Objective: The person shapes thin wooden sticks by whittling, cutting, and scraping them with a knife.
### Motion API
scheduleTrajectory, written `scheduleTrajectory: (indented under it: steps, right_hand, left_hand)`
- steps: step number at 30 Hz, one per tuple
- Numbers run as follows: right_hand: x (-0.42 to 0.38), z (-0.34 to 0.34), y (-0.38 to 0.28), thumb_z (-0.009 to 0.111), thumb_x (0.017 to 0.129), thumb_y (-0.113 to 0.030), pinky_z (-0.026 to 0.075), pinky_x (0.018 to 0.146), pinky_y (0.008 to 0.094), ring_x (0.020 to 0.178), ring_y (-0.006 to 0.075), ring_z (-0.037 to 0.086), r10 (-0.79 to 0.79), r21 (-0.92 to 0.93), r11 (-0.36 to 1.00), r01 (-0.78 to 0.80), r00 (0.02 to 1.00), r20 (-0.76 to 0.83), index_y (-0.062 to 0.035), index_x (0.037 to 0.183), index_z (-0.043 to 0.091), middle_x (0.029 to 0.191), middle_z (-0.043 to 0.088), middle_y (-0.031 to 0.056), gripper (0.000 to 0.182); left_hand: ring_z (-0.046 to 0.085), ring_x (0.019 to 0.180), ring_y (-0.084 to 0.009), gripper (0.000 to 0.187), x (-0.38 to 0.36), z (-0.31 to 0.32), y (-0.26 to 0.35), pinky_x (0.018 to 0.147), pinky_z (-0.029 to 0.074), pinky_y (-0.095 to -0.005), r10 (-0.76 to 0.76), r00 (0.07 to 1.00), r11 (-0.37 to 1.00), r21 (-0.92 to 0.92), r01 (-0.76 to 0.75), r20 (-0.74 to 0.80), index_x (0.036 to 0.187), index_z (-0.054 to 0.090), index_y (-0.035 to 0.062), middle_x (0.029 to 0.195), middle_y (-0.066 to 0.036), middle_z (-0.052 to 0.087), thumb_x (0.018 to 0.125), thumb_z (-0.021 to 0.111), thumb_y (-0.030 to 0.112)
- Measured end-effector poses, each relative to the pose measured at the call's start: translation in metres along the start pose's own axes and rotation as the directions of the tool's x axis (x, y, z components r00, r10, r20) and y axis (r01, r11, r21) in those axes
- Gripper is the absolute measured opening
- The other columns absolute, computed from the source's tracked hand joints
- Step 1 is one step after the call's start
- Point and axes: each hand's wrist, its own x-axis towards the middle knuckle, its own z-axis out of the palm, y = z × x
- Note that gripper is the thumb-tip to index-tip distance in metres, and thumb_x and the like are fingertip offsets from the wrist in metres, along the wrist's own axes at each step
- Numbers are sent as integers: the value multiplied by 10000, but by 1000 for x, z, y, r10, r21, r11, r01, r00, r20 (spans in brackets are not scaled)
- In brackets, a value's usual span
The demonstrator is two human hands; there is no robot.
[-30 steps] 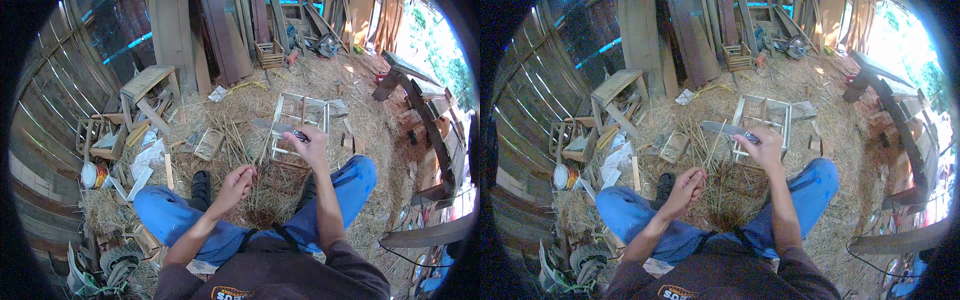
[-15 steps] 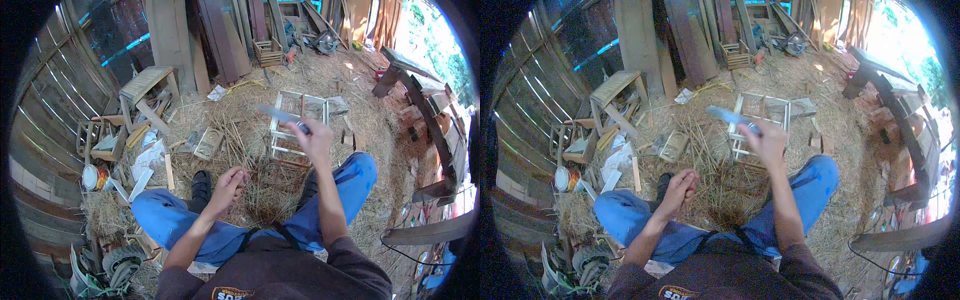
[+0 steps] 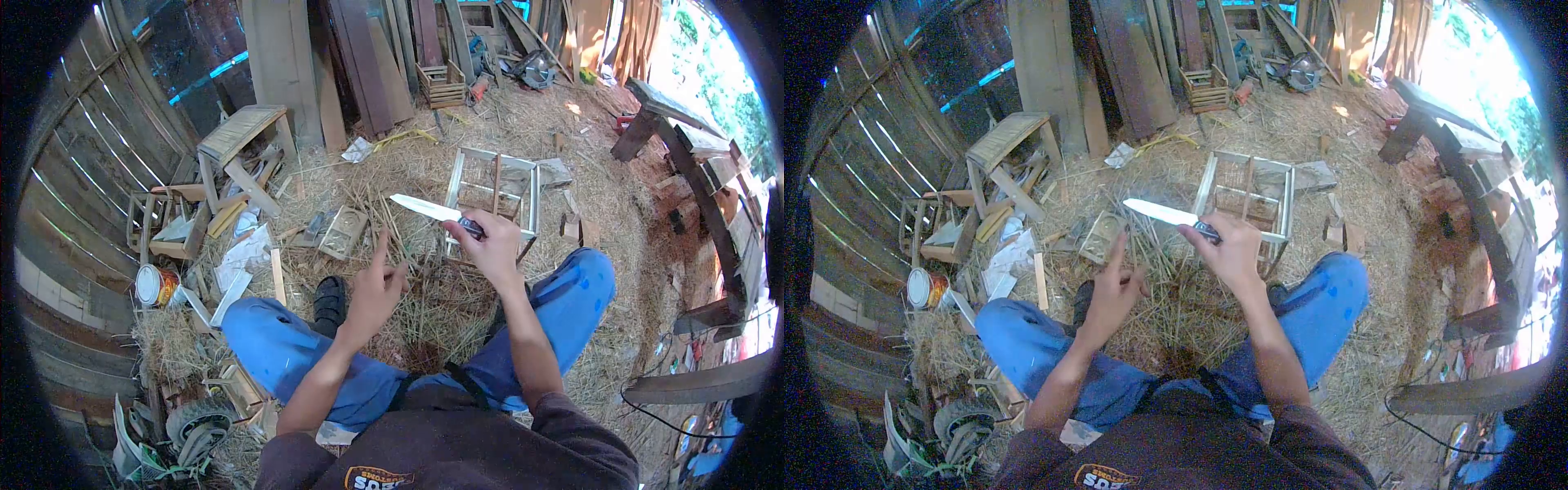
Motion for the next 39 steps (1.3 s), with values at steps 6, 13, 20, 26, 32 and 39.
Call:
scheduleTrajectory:
  steps: [6,13,20,26,32,39]
  right_hand:
    - [-3,6,2,797,811,-368,466,523,366,539,262,627,52,-44,998,-48,995,87,-85,821,724,633,641,107,293]
    - [-7,8,-8,795,825,-333,464,514,362,534,251,624,32,47,998,-37,994,106,-74,839,711,642,641,115,273]
    - [-17,21,-18,805,818,-316,468,490,356,531,277,636,18,227,971,-74,971,239,-96,944,714,656,653,125,269]
    - [-19,21,-13,815,796,-292,473,511,356,565,268,636,-183,284,952,115,957,225,-62,902,709,705,665,129,274]
    - [-19,20,-16,834,763,-280,454,522,347,579,259,622,-257,336,926,172,939,227,-37,866,704,714,659,115,294]
    - [-9,7,-14,855,706,-334,467,535,341,597,245,637,-356,199,926,320,917,182,-82,806,710,702,663,63,308]
  left_hand:
    - [660,634,-149,440,4,1,5,633,531,-311,-83,993,995,-46,87,88,1421,497,76,708,-129,680,996,573,160]
    - [643,597,-124,317,4,4,4,574,497,-297,112,984,993,-25,-117,-141,1299,616,47,696,-123,674,999,552,126]
    - [651,686,-132,295,2,-4,9,662,507,-297,14,997,998,-59,-19,-81,1246,624,-28,781,-82,686,1001,537,112]
    - [533,586,-94,279,5,1,-22,563,442,-266,33,999,963,-267,-35,-11,1226,644,-6,698,7,591,1000,522,105]
    - [382,524,-33,211,1,-1,-5,453,270,-226,-135,985,831,-529,172,108,1158,650,50,657,47,485,987,545,114]
    - [338,492,-33,176,-2,1,-3,442,234,-230,-240,955,752,-589,295,172,1064,629,75,650,69,430,1005,587,236]
